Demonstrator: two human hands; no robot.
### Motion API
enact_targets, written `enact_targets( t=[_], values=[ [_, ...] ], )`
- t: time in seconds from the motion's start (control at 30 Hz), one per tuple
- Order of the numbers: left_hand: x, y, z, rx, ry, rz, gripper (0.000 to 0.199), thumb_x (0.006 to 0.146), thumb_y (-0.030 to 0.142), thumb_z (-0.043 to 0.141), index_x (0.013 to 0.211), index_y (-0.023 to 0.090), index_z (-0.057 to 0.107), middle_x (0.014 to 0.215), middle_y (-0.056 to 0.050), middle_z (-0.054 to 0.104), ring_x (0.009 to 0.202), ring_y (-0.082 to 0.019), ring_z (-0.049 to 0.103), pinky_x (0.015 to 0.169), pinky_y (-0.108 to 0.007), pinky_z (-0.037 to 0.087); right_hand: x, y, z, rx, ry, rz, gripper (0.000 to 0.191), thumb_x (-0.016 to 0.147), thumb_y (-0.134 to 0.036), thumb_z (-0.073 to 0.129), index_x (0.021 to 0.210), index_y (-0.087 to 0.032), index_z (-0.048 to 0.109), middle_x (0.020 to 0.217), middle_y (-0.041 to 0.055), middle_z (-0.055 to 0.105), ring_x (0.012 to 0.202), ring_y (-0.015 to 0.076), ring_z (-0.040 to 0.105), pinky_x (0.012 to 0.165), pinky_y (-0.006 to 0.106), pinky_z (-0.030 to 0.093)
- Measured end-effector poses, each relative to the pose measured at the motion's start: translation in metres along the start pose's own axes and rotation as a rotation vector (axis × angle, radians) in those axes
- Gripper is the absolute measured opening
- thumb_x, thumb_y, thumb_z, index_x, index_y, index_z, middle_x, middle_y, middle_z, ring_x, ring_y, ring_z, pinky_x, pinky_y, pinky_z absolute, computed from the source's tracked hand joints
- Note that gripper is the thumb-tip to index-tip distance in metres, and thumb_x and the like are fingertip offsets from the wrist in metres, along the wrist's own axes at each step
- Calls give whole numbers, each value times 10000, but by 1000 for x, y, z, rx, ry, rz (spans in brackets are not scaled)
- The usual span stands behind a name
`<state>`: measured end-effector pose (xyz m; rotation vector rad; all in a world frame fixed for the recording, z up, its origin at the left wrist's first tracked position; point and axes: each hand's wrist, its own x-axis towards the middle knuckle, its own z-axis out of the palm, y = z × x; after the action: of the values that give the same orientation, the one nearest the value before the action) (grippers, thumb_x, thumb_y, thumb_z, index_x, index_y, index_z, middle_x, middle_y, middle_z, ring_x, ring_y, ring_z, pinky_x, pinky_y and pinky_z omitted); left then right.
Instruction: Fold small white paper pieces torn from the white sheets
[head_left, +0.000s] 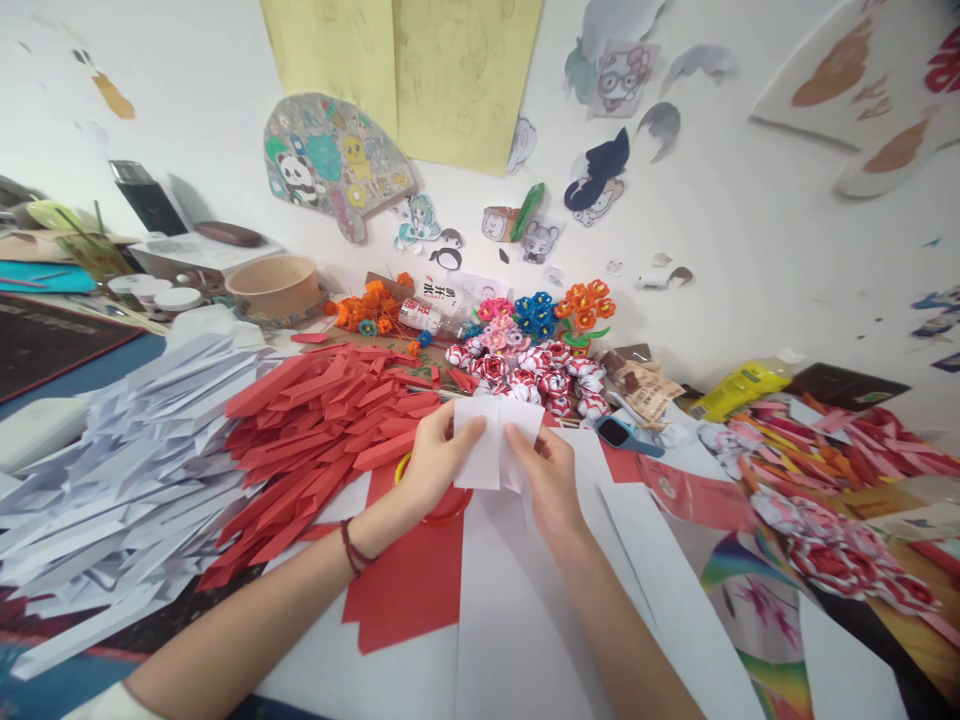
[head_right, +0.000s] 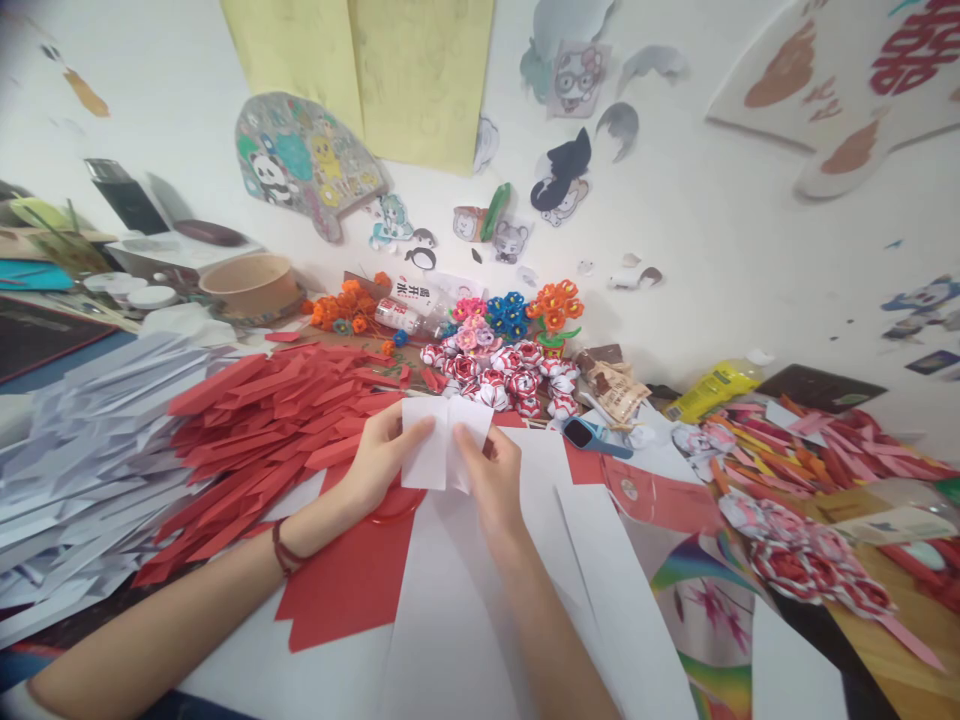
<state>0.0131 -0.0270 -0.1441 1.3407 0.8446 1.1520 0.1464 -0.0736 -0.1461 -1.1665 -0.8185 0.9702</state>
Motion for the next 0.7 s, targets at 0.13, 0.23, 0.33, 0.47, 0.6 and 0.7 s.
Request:
enact_targets(
  t=[0.13, 0.23, 0.33, 0.47, 0.6, 0.7],
  values=[
    [0, -2, -1, 158, -5, -3, 303, 814, 351, 576, 1014, 132, 637, 931, -72, 690, 804, -195, 624, 677, -259, 469, 2, -3, -3, 54, 122, -10, 379, 691, -400, 742, 953, -130, 695, 935, 89, 710, 808, 220, 643, 697, 314, 501],
    [1, 1, -2, 423, 19, 87, 269, 784, 247, 585, 1037, 167, 633, 990, -65, 665, 860, -200, 606, 740, -289, 465, 4, -3, -5, 57, 202, -52, 348, 687, -398, 740, 926, -149, 694, 887, 63, 712, 758, 199, 639, 648, 290, 492],
    [3, 8, -5, 579, 81, 255, 393, 725, 114, 587, 1110, 193, 602, 1135, -74, 589, 1028, -213, 552, 863, -322, 442, 4, -4, -5, 48, 170, -48, 332, 682, -395, 741, 908, -155, 706, 870, 54, 716, 749, 196, 639, 646, 287, 495],
    [3, 18, -6, 570, 132, 340, 281, 808, 149, 547, 1074, 207, 616, 1107, -63, 606, 1038, -202, 538, 921, -330, 406, -1, -5, -1, 7, 40, -25, 320, 691, -380, 738, 913, -151, 717, 893, 57, 721, 788, 215, 644, 686, 305, 503],
    [1, 21, -5, 442, 70, 309, 174, 883, 284, 509, 927, 190, 650, 973, -55, 666, 921, -181, 576, 827, -282, 427, -3, -4, 2, -40, -38, -1, 317, 699, -379, 734, 920, -153, 724, 903, 63, 723, 790, 215, 640, 675, 296, 495],
    [0, 18, -3, 402, 47, 278, 153, 857, 283, 545, 818, 175, 646, 853, -35, 671, 786, -152, 574, 733, -247, 426, -3, -2, 3, -70, -78, 32, 333, 674, -393, 752, 899, -148, 728, 877, 64, 722, 748, 209, 635, 639, 286, 484]
  ],
)
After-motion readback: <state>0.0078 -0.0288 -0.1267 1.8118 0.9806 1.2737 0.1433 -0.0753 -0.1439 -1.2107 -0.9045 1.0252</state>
